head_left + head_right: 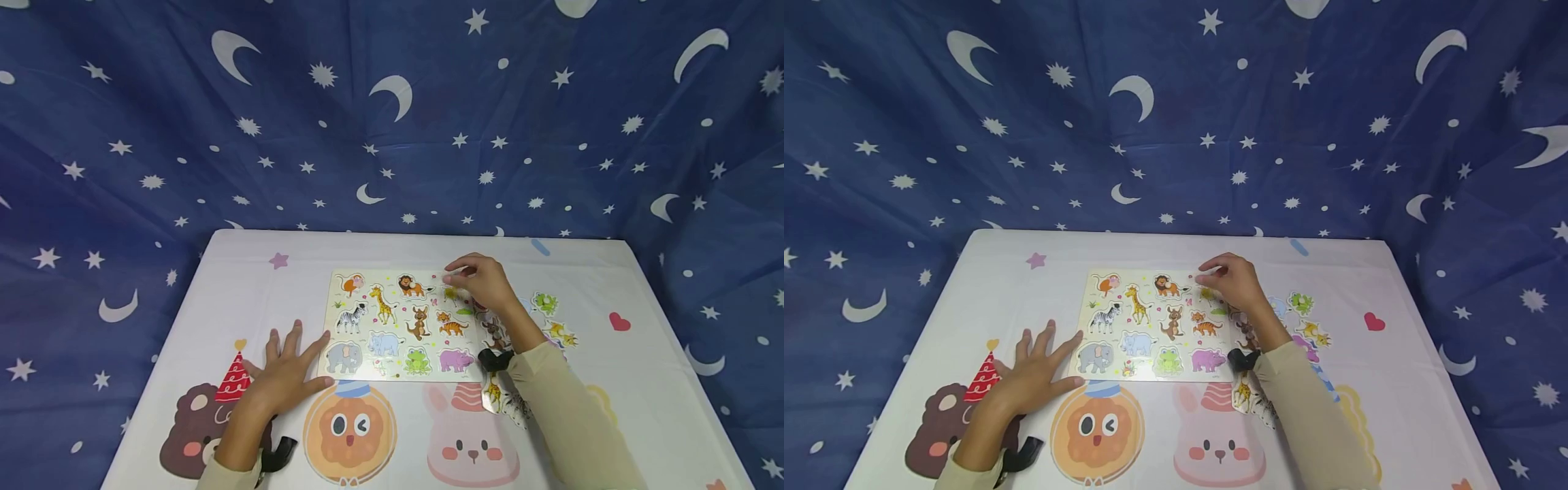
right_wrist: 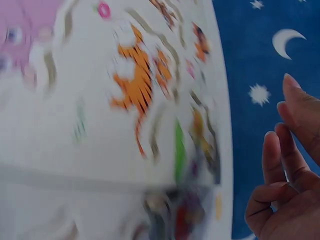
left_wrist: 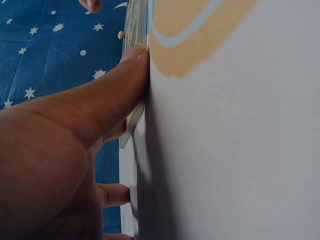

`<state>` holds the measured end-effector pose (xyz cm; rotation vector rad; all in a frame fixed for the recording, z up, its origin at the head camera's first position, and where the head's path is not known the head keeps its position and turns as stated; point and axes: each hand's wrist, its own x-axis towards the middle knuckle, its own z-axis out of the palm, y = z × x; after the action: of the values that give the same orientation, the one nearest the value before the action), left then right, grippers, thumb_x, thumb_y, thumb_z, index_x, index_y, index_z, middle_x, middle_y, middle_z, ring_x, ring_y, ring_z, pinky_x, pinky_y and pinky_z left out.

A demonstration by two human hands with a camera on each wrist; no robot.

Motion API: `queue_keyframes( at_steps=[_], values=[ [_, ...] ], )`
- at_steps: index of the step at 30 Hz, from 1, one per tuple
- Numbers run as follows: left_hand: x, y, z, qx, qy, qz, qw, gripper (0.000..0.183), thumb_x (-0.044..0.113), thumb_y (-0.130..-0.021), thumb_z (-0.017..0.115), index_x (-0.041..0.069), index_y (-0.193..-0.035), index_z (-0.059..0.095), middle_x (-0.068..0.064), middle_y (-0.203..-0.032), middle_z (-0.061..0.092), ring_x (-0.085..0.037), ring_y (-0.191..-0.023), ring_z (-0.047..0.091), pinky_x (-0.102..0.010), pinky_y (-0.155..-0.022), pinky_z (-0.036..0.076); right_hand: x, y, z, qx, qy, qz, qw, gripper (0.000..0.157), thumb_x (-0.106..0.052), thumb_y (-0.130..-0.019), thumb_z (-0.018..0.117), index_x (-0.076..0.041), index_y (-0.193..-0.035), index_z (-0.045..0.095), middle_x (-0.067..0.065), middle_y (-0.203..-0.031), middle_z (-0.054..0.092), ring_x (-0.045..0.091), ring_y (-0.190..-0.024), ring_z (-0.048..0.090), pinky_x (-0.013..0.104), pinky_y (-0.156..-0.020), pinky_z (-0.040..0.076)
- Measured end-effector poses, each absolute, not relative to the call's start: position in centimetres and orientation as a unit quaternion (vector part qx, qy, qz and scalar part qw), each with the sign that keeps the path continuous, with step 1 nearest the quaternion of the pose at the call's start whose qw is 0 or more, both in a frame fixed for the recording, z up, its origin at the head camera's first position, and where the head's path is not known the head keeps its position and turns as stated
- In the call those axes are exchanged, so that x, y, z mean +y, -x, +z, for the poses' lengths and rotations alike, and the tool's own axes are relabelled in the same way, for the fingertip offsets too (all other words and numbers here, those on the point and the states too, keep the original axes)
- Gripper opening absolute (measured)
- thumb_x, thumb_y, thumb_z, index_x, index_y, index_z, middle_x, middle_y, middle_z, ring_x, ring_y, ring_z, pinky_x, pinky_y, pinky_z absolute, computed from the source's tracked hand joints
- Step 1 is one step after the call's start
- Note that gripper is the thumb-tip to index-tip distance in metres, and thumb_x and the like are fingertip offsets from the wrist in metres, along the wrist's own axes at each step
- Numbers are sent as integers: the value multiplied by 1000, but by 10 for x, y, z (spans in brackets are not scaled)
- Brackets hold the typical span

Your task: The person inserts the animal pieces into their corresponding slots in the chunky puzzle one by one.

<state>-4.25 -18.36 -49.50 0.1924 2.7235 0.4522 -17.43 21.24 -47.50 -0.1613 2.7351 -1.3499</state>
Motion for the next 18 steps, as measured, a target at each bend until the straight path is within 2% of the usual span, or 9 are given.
queue_keyframes(
  at_steps=[9,18],
  values=[
    [-181,43,-492,967,-72,161,184,86,59,-84,74,36,-158,37,-26,-169,9,-68,-147,-1,-97,-86,-4,260,162,-457,899,-7,-439,-15,37,-41,-92,76,-14,-117,76,10,-126,67,31,-110,62,40,-82,52],
    [-182,42,-491,967,-71,160,186,86,59,-84,75,36,-158,38,-27,-169,10,-69,-146,0,-97,-85,-2,301,139,-459,910,-35,-411,-36,41,-43,-94,73,-12,-121,75,12,-125,68,26,-107,59,26,-70,53]
  ],
)
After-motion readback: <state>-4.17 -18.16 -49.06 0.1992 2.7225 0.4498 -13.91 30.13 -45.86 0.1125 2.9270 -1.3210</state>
